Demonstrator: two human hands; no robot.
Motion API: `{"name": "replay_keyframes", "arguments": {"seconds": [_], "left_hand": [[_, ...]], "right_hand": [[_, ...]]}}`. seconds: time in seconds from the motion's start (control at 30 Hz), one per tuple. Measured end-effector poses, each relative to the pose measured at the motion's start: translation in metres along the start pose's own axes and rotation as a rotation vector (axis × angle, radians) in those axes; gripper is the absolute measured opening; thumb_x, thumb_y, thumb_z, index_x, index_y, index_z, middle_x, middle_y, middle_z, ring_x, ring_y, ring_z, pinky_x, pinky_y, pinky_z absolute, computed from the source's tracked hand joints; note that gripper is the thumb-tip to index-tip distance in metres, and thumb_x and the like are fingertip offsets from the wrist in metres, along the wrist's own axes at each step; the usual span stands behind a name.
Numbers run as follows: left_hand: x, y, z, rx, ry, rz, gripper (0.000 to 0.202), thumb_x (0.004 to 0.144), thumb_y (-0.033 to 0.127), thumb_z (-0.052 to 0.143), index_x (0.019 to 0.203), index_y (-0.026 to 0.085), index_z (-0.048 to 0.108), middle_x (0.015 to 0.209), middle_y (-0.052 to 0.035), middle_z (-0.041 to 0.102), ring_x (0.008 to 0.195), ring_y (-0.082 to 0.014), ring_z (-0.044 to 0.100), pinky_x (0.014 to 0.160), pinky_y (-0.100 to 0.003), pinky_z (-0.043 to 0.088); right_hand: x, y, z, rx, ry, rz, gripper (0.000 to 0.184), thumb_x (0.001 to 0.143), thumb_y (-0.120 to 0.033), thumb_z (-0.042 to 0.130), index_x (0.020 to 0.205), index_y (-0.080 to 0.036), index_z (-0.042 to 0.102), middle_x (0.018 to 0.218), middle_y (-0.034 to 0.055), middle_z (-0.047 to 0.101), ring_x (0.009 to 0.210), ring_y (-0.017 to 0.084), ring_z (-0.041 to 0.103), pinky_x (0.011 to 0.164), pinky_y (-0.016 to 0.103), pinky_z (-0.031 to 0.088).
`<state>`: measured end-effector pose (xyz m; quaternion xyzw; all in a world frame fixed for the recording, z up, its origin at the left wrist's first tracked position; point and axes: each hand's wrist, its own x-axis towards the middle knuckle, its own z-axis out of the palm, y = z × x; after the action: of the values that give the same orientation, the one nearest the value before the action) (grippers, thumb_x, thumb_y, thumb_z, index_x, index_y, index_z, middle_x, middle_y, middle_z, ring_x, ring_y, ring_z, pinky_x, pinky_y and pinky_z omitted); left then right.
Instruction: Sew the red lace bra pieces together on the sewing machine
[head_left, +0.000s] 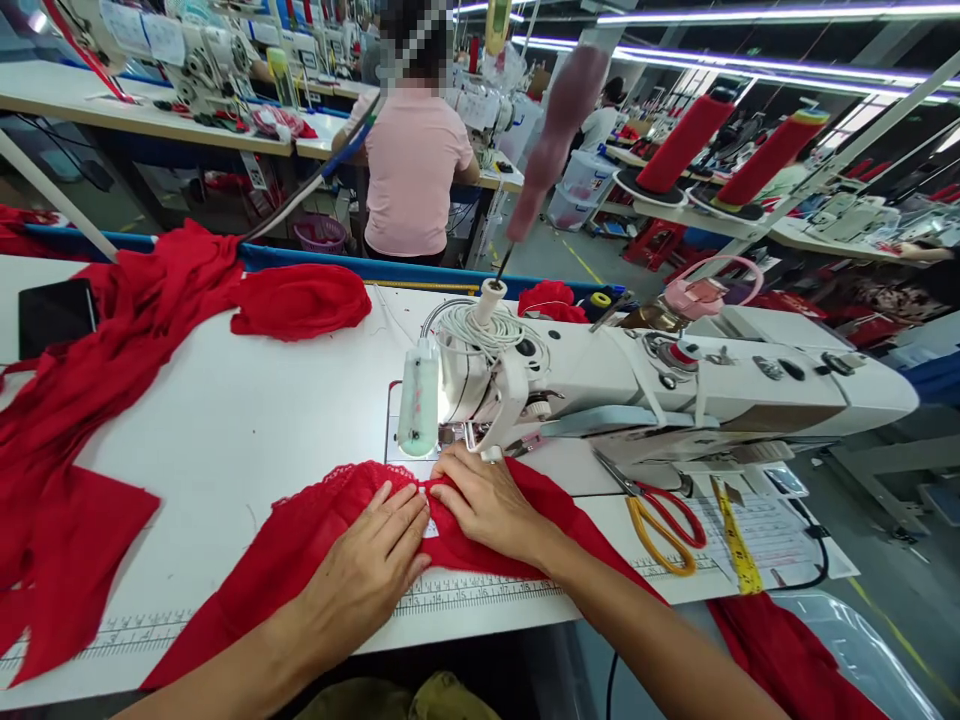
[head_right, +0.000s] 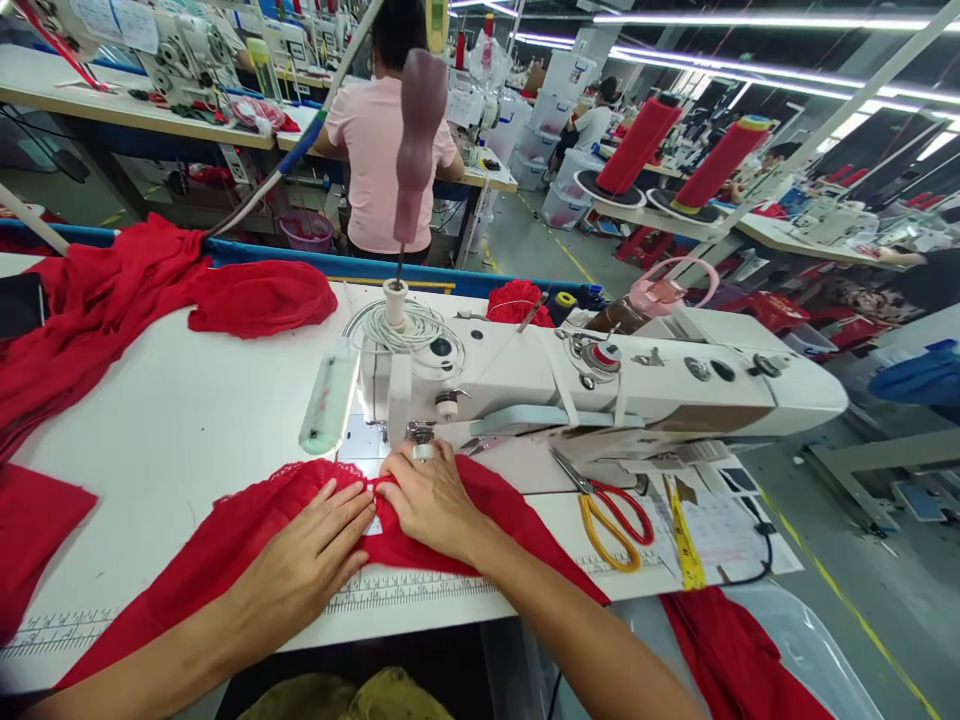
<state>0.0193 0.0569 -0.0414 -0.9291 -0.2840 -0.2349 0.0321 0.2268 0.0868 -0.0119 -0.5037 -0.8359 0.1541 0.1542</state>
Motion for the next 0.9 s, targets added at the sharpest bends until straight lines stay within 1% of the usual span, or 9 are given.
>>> {"name": "replay_keyframes", "arguments": {"seconds": [0.13, 0.23, 0.33, 0.43, 0.53, 0.6, 0.67, 0.77, 0.9], "left_hand": [[0.000, 0.000, -0.001, -0.030, 0.005, 0.045, 0.043, 0.099, 0.035, 0.053, 0.124, 0.002, 0.061, 0.125, -0.0195, 0.069, 0.121, -0.0337, 0.062, 0.101, -0.052, 0.055], [0.001, 0.000, 0.000, -0.056, 0.020, 0.060, 0.038, 0.097, 0.030, 0.054, 0.121, 0.002, 0.064, 0.122, -0.0186, 0.070, 0.119, -0.0330, 0.064, 0.103, -0.052, 0.054], [0.002, 0.000, 0.002, -0.089, 0.042, 0.031, 0.031, 0.095, 0.022, 0.053, 0.115, 0.003, 0.068, 0.120, -0.0174, 0.071, 0.119, -0.0318, 0.063, 0.108, -0.054, 0.049], [0.003, -0.001, 0.000, -0.117, 0.043, 0.006, 0.032, 0.095, 0.021, 0.050, 0.116, 0.005, 0.068, 0.120, -0.0155, 0.071, 0.119, -0.0299, 0.063, 0.113, -0.054, 0.043], [0.004, 0.001, -0.004, -0.095, 0.027, -0.007, 0.033, 0.098, 0.026, 0.048, 0.118, 0.007, 0.067, 0.121, -0.0137, 0.071, 0.117, -0.0284, 0.064, 0.116, -0.056, 0.039], [0.004, 0.009, -0.006, -0.018, 0.022, -0.033, 0.032, 0.099, 0.024, 0.047, 0.119, 0.006, 0.066, 0.120, -0.0143, 0.071, 0.115, -0.0293, 0.065, 0.112, -0.056, 0.043], [0.004, 0.023, -0.005, 0.075, 0.022, -0.075, 0.033, 0.097, 0.012, 0.042, 0.122, 0.005, 0.064, 0.119, -0.0152, 0.071, 0.112, -0.0289, 0.066, 0.104, -0.050, 0.051], [0.003, 0.044, 0.001, 0.148, 0.066, -0.134, 0.044, 0.090, -0.005, 0.034, 0.121, 0.005, 0.064, 0.113, -0.0140, 0.073, 0.104, -0.0256, 0.070, 0.093, -0.041, 0.058], [0.002, 0.053, 0.011, 0.144, 0.140, -0.168, 0.038, 0.091, -0.006, 0.038, 0.114, 0.006, 0.066, 0.104, -0.0124, 0.075, 0.097, -0.0244, 0.072, 0.092, -0.041, 0.060]], "right_hand": [[0.003, 0.001, 0.006, 0.013, 0.007, -0.001, 0.007, 0.098, -0.023, 0.055, 0.092, -0.021, 0.057, 0.093, 0.0020, 0.061, 0.085, 0.018, 0.056, 0.083, 0.034, 0.039], [0.007, 0.003, 0.016, -0.003, 0.041, 0.010, 0.009, 0.097, -0.018, 0.053, 0.089, -0.020, 0.057, 0.090, 0.0031, 0.060, 0.083, 0.019, 0.056, 0.079, 0.032, 0.038], [0.011, 0.006, 0.024, 0.011, 0.090, 0.022, 0.010, 0.094, -0.014, 0.051, 0.088, -0.020, 0.057, 0.093, 0.0058, 0.061, 0.087, 0.021, 0.057, 0.077, 0.032, 0.038], [0.012, 0.007, 0.026, 0.062, 0.110, 0.036, 0.011, 0.094, -0.014, 0.051, 0.089, -0.021, 0.057, 0.097, 0.0062, 0.062, 0.093, 0.021, 0.057, 0.077, 0.032, 0.039], [0.010, 0.008, 0.021, 0.109, 0.070, 0.041, 0.011, 0.096, -0.016, 0.052, 0.088, -0.022, 0.057, 0.093, 0.0033, 0.061, 0.087, 0.019, 0.057, 0.077, 0.031, 0.039], [0.007, 0.007, 0.015, 0.131, 0.034, 0.029, 0.011, 0.097, -0.017, 0.053, 0.089, -0.022, 0.058, 0.090, 0.0017, 0.061, 0.085, 0.018, 0.057, 0.077, 0.031, 0.039], [0.006, 0.007, 0.011, 0.149, 0.016, 0.019, 0.010, 0.098, -0.017, 0.054, 0.090, -0.022, 0.058, 0.090, 0.0009, 0.062, 0.085, 0.018, 0.057, 0.078, 0.030, 0.038], [0.006, 0.007, 0.008, 0.175, -0.003, -0.001, 0.008, 0.098, -0.017, 0.056, 0.093, -0.022, 0.060, 0.092, 0.0005, 0.063, 0.088, 0.018, 0.058, 0.080, 0.030, 0.039], [0.007, 0.008, 0.011, 0.192, -0.014, -0.012, 0.008, 0.095, -0.017, 0.062, 0.088, -0.021, 0.060, 0.090, -0.0006, 0.064, 0.087, 0.017, 0.058, 0.080, 0.030, 0.039]]}}
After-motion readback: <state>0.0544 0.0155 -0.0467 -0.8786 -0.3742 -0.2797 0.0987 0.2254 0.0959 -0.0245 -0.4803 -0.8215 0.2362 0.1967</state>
